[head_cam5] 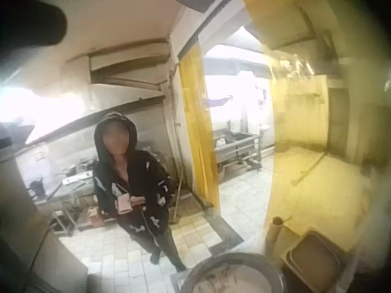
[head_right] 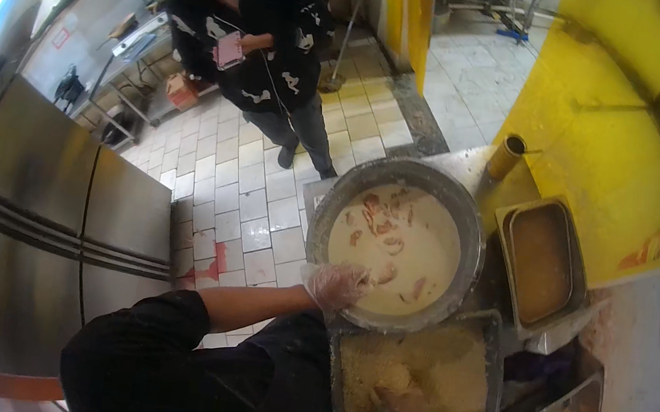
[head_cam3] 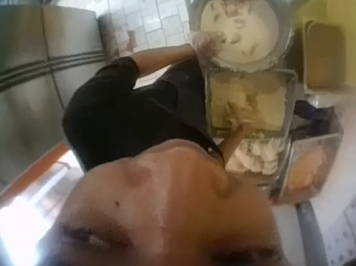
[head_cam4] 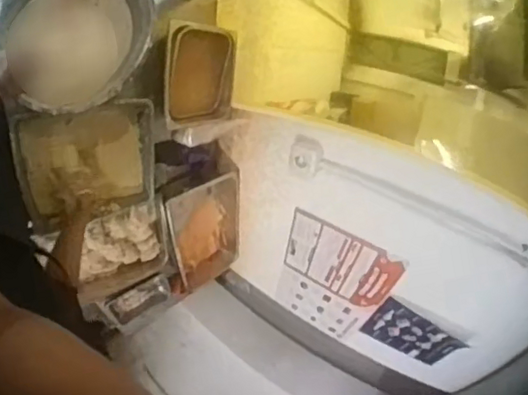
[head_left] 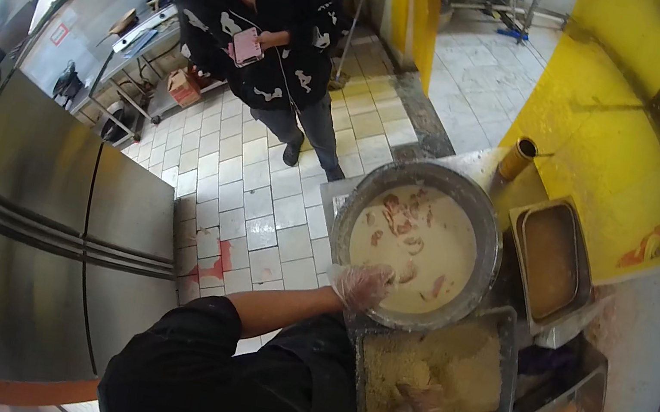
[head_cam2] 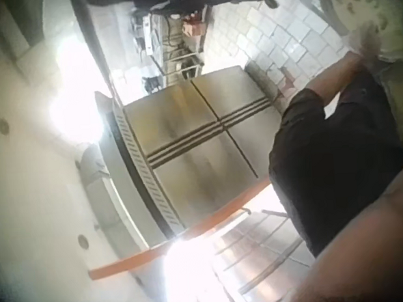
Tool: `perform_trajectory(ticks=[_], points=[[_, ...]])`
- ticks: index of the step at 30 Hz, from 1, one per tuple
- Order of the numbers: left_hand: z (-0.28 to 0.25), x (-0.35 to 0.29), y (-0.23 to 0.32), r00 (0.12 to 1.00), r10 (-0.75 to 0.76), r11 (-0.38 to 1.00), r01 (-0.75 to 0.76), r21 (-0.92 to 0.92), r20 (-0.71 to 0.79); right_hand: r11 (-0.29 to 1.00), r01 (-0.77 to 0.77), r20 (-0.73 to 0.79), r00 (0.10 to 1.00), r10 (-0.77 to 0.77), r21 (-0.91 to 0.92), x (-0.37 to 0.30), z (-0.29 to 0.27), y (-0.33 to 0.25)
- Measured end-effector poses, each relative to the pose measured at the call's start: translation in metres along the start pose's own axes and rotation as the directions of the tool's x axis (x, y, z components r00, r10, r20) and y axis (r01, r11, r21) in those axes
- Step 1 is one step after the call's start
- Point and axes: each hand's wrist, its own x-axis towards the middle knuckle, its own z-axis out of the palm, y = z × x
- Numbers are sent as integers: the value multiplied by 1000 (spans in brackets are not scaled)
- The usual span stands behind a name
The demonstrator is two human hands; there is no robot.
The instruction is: The person dips raw chicken into batter, coats it with breadcrumbs, and places it onto a tray. The person then stirs noodles in a pan on a stove and handles seasoning packets by hand.
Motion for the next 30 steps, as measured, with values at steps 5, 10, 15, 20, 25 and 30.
perform_trajectory(ticks=[5,10,15,20,25,30], points=[[1,2,-2,992,69,994,-77,74,106,978,210,257,945,-201,-6,24,-11,-16],[-8,14,-50,800,481,575,-596,560,358,914,378,193,895,-401,148,-8,-47,-3],[-2,22,-15,955,238,926,-279,254,179,454,-227,225,973,60,862,-23,-102,-13],[5,21,-23,739,642,564,-636,526,206,-267,-22,84,971,222,964,-57,-126,6],[-2,12,-12,913,406,869,-398,293,37,130,-139,72,904,422,982,-141,-164,55],[2,18,-17,981,190,962,-195,192,42,602,-652,309,754,580,460,-219,-168,81]])
